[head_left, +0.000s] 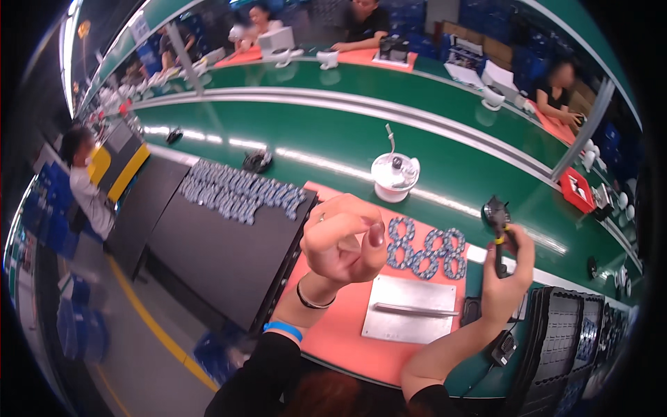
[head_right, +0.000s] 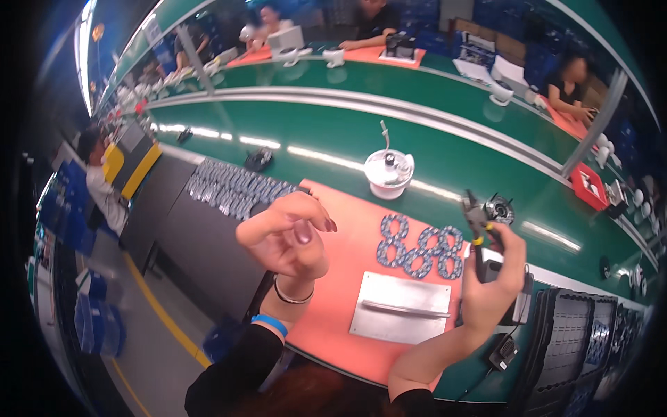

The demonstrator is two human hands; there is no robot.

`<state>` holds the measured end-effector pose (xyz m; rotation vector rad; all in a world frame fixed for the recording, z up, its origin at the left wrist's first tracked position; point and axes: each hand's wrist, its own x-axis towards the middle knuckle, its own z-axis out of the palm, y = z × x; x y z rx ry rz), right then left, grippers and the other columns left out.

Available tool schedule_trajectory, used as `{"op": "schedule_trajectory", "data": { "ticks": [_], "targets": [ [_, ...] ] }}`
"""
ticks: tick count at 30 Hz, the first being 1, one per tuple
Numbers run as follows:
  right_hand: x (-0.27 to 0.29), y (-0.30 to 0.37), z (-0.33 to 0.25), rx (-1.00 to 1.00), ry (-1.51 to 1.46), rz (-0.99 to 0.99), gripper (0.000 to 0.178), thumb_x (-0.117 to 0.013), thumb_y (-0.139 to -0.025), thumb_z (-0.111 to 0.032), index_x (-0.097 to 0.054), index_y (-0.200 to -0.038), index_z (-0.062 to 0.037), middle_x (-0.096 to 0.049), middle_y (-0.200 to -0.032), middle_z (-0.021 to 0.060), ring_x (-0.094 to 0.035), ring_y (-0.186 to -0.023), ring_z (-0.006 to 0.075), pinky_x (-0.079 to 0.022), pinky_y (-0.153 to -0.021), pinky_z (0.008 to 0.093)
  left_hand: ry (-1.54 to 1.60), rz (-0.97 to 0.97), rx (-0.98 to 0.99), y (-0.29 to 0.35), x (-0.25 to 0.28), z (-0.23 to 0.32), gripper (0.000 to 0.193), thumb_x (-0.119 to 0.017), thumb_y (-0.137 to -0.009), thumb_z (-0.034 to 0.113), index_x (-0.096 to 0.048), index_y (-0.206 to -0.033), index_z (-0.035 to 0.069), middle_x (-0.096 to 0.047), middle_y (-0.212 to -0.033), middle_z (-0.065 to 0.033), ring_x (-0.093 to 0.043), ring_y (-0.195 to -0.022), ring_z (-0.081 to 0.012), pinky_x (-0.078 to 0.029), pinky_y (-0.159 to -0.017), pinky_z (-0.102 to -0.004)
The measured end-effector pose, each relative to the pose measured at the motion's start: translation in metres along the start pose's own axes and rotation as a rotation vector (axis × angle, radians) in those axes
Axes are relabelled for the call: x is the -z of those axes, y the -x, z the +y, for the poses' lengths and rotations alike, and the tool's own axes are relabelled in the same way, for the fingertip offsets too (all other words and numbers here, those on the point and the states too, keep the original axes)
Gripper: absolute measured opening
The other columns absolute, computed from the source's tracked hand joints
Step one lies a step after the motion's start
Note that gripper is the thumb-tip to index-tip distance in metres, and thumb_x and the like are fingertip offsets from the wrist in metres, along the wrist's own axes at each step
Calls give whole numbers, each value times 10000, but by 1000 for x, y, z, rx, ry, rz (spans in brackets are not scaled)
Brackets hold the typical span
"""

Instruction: Assembling and processing electronic circuit board components on a factory production line.

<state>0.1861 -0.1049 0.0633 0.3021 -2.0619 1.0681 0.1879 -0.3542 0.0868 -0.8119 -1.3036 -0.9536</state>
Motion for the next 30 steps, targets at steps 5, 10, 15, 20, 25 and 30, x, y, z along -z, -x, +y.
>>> {"op": "schedule_trajectory", "data": {
  "ticks": [5,10,15,20,25,30],
  "targets": [
    [-7,-8,-2,-24,0,-18,484,-723,-662,72,-621,-1127,-14,-625,-1037,145,-637,-961,303,-510,-832,383,-59,74,131,7,-23,-48,233,-666,-793,-59,-545,-986,-11,-652,-775,-91,-646,-622,-179,-533,-608,-275],
    [-18,-11,3,-44,82,-25,472,-729,-653,55,-628,-1108,-25,-625,-1017,133,-619,-926,301,-497,-797,387,-267,-139,664,46,-13,-119,47,-627,-920,59,-646,-924,16,-674,-745,-86,-628,-592,-172,-488,-570,-285],
    [-41,-14,6,-23,157,-77,467,-729,-658,43,-631,-1109,-31,-631,-1013,122,-619,-917,302,-499,-800,388,-451,-532,982,85,-16,-168,214,-661,-909,209,-672,-1062,60,-670,-948,-114,-651,-813,-244,-505,-748,-371],
    [-64,-14,-10,44,135,-179,491,-739,-630,41,-638,-1104,-39,-631,-1027,128,-627,-935,311,-502,-816,392,-574,-637,833,150,-17,-199,433,-675,-897,258,-613,-1287,80,-578,-1258,-149,-533,-1173,-314,-402,-994,-450],
    [-59,-22,-18,90,253,-157,512,-736,-635,74,-647,-1124,-48,-640,-1041,131,-628,-947,308,-510,-821,378,-598,-612,791,176,-35,-212,374,-606,-935,227,-608,-1281,84,-625,-1227,-144,-584,-1123,-321,-435,-964,-449],
    [-76,-79,-12,200,402,-239,449,-694,-701,39,-639,-1139,-45,-627,-1014,117,-605,-953,294,-465,-853,402,-519,-712,840,192,-46,-221,327,-581,-933,184,-617,-1250,111,-667,-1160,-133,-612,-1094,-288,-424,-965,-453]
  ]
}}
